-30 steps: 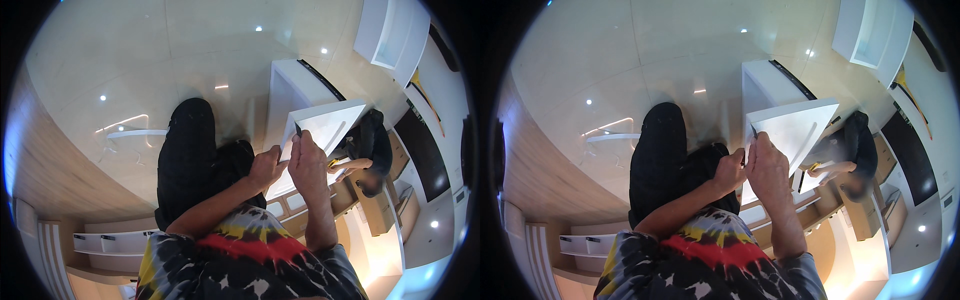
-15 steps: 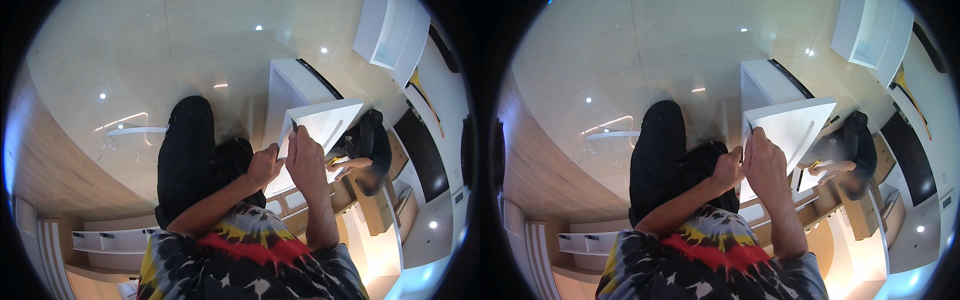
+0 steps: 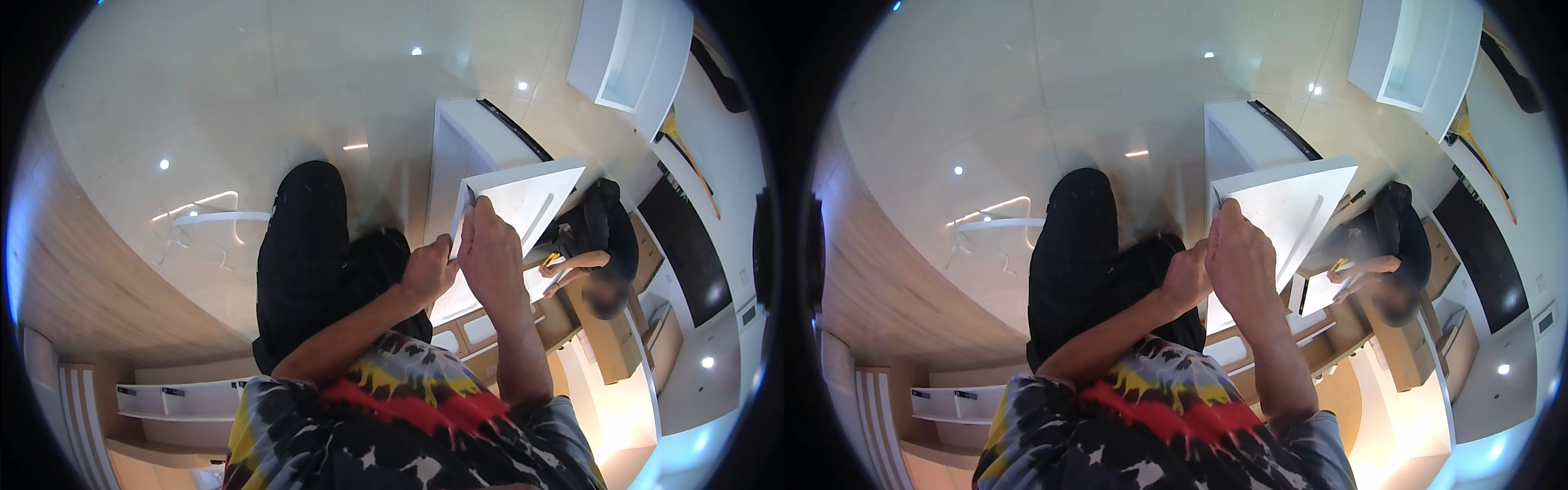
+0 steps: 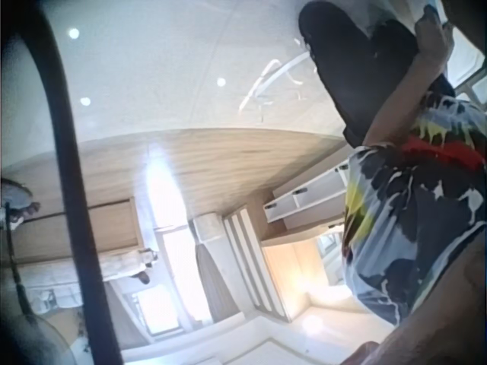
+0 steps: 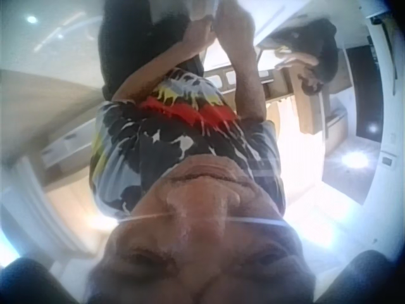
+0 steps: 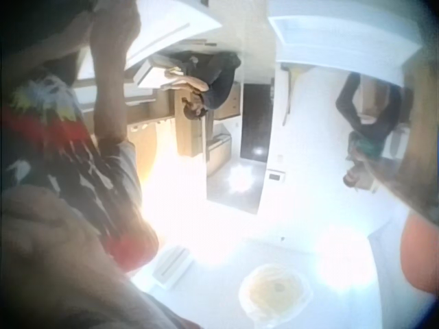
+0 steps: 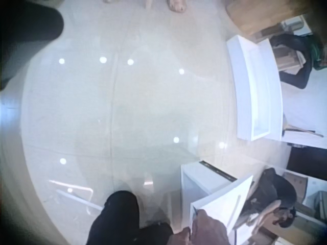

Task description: The person kneels on the floor and uses a utility knife to trim protective film from the edges of a white cabinet door. They then use a sanding block to smooth the surface of the door.

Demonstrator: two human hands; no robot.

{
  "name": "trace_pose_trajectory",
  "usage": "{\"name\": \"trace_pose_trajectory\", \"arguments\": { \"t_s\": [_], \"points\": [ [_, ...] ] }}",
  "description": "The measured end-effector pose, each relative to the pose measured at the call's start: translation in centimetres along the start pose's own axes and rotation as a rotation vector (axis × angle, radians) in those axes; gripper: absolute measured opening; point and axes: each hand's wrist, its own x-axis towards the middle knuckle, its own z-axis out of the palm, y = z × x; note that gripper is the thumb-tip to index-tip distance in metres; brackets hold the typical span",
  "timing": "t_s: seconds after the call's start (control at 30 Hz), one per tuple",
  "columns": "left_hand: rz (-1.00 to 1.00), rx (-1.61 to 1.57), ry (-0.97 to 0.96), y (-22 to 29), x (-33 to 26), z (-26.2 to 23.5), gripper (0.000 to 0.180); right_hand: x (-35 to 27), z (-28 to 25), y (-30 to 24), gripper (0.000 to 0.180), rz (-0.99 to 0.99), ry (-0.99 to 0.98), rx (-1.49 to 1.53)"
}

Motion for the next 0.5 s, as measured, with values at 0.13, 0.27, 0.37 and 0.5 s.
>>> {"name": "trace_pose_trajectory", "arguments": {
  "t_s": [0.13,0.27,0.37,0.5],
  "points": [
    [-0.019,0.041,-0.003,0.2,0.0,0.3,0.029,0.2,-0.2,-0.3,0.019,0.01,-0.041,-0.075],
    [-0.064,0.029,-0.107,0.6,0.8,-1.2,0.03,1.1,-1.4,-0.1,0.021,-0.011,-0.1,-0.047],
    [-0.072,-0.053,-0.045,1.1,0.7,-3.4,0.04,0.6,-2.1,0.1,0.023,0.015,-0.055,0.081],
    [0.014,-0.185,0.298,5.2,2.8,-8.1,0.031,-1.2,-1.8,0.3,0.022,-0.022,0.047,0.172]
  ]
}}
